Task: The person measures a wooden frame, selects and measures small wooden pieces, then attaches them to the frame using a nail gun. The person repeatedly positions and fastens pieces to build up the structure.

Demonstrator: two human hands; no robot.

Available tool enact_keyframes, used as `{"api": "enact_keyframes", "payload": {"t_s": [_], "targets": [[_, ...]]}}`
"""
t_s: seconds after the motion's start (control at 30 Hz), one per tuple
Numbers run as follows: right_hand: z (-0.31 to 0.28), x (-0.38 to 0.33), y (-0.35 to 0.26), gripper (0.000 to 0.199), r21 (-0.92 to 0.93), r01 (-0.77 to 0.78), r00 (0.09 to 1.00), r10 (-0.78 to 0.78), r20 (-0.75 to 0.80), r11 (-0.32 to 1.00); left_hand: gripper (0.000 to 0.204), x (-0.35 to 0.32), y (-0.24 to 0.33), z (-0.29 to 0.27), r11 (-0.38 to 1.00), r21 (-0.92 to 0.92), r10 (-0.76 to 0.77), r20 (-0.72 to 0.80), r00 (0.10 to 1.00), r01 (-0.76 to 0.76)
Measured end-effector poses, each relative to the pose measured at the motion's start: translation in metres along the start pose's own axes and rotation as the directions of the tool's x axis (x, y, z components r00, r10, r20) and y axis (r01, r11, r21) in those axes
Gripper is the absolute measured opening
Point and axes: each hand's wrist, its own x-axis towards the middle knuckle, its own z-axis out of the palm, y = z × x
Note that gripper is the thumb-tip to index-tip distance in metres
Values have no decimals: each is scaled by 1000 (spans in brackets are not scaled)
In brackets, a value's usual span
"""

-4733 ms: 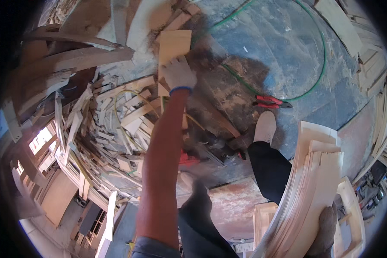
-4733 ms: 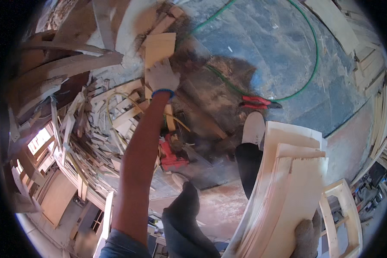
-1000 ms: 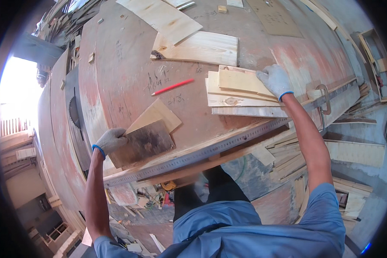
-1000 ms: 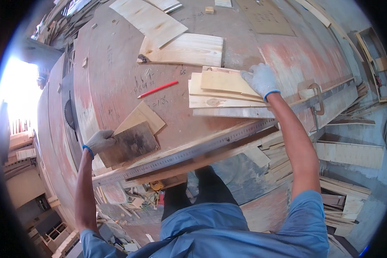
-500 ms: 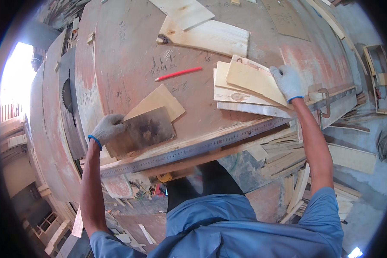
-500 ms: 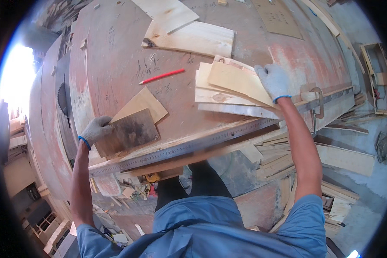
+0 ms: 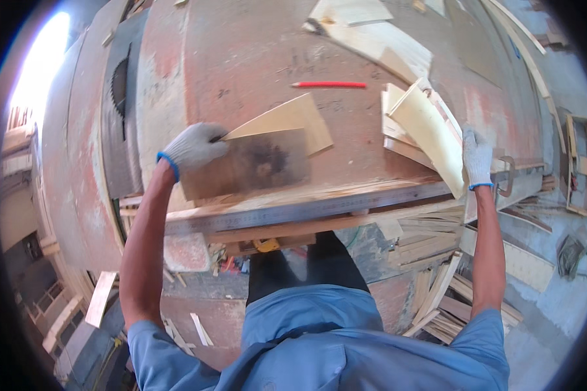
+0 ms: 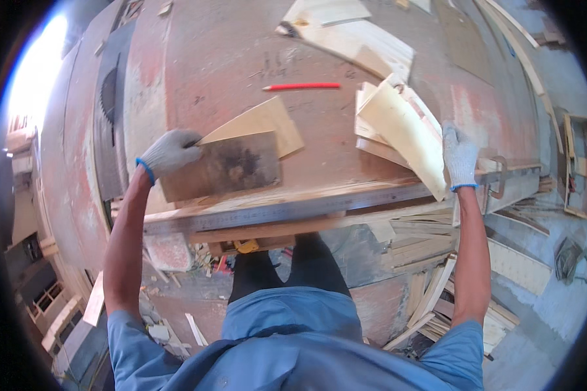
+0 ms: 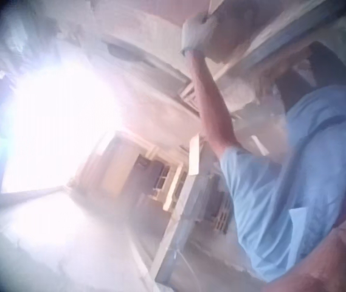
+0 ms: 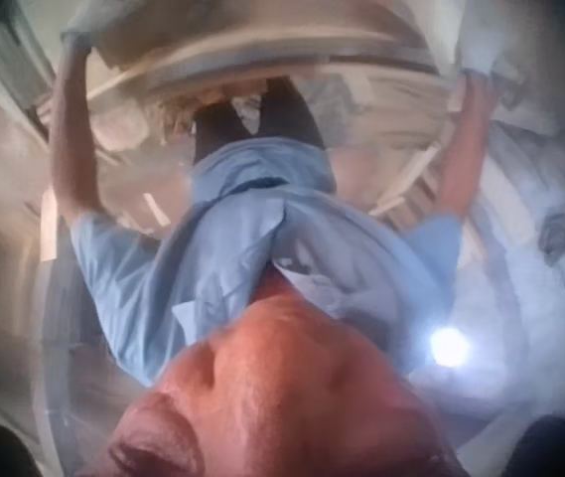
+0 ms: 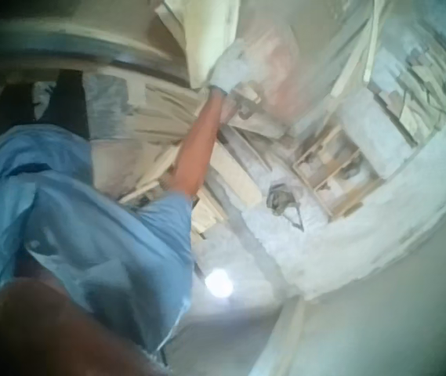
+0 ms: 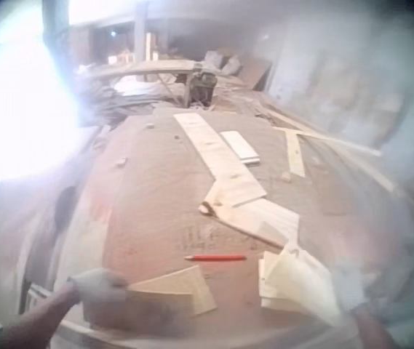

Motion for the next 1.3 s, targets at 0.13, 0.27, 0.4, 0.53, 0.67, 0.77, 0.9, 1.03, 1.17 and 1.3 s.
{"api": "enact_keyframes", "payload": {"t_s": [0.13,0.27,0.4,0.53,0.67,0.77,0.9,1.03,1.17,1.3], "targets": [[39,-36,-129,55,-31,226,947,-213,241,974,43,5,-9,-8,1000,19,-2,54,999,1],[111,-68,-243,54,-63,578,778,-527,341,813,47,3,-23,-6,895,-431,-100,54,994,113],[180,-104,-313,40,-52,738,625,-652,430,672,48,-3,-28,-15,874,-470,-57,161,985,127],[202,-125,-323,30,219,710,608,-739,288,669,44,-18,7,-15,997,-79,24,105,994,-16],[184,-114,-327,39,136,834,509,-842,180,534,43,-38,14,-5,991,60,122,16,992,-123],[174,-120,-318,40,91,784,524,-734,433,614,41,-50,31,1,974,143,182,-25,983,-176],[153,-149,-323,44,18,789,518,-680,519,615,46,-77,52,3,962,236,144,-24,989,-135],[146,-155,-311,45,92,780,502,-708,496,618,52,-111,73,7,941,296,232,-214,949,-163],[131,-136,-304,40,175,644,630,-646,431,745,57,-170,91,5,966,116,243,-710,661,-230],[114,-121,-299,39,182,428,762,-462,455,885,63,-195,81,37,810,-489,-309,-825,473,-324]]}}
